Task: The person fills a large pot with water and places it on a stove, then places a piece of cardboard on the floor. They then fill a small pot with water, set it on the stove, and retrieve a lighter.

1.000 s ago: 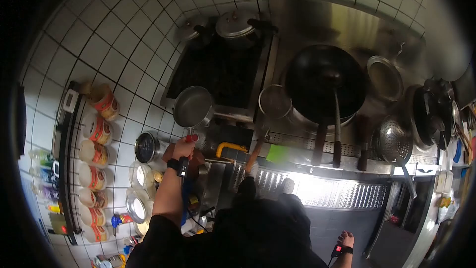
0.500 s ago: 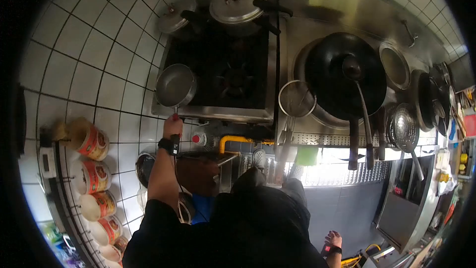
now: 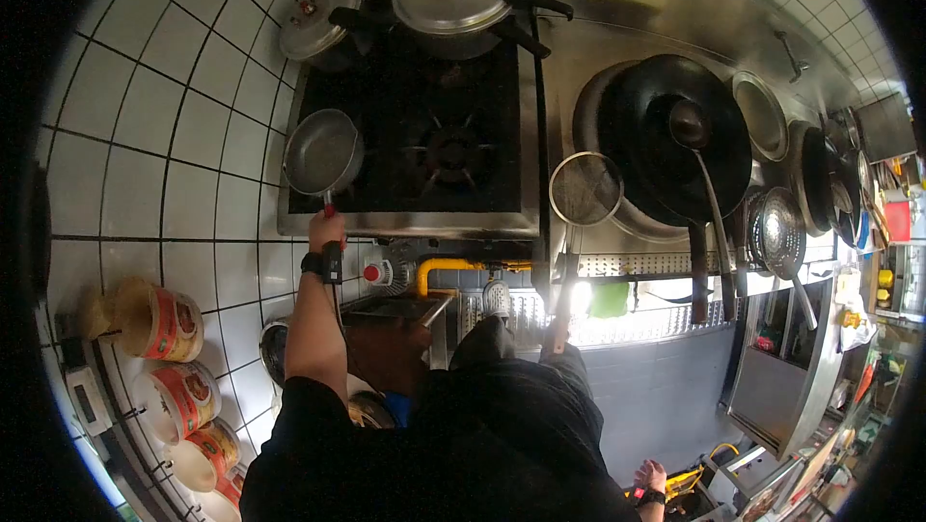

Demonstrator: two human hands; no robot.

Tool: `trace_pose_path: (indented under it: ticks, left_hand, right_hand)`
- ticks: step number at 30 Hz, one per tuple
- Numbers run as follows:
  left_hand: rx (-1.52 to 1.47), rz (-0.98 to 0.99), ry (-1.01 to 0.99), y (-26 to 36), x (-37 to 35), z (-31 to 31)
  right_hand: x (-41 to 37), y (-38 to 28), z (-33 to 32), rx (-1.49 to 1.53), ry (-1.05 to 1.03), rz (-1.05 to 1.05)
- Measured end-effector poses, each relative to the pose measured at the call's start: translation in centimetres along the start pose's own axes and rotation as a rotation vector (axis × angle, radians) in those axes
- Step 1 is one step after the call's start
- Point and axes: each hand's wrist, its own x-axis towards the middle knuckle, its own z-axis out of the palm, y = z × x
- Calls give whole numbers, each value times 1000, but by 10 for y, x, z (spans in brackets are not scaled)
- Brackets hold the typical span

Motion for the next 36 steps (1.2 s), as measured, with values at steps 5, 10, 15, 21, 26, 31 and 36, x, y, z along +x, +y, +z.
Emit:
trace_pose_path:
  ticks: [5, 10, 15, 21, 26, 31, 36]
  left_hand:
    - [36, -4, -18, -5, 9, 8]
    - [-86, -14, 12, -1, 2, 18]
    - [32, 36, -41, 14, -7, 20]
    - [-190, -67, 20, 16, -15, 23]
    - [394, 207, 424, 18, -38, 24]
    - [302, 525, 657, 49, -156, 39]
    - [203, 754, 441, 18, -296, 92]
  right_hand:
    - [-19, -36, 35, 112, 105, 124]
    - [-14, -49, 49, 6, 113, 108]
    - [-17, -58, 60, -14, 126, 90]
    - [-15, -77, 71, -58, 69, 97]
    - [10, -86, 62, -122, 28, 84]
    - [51, -108, 44, -138, -33, 80]
    - [121, -134, 6, -212, -104, 25]
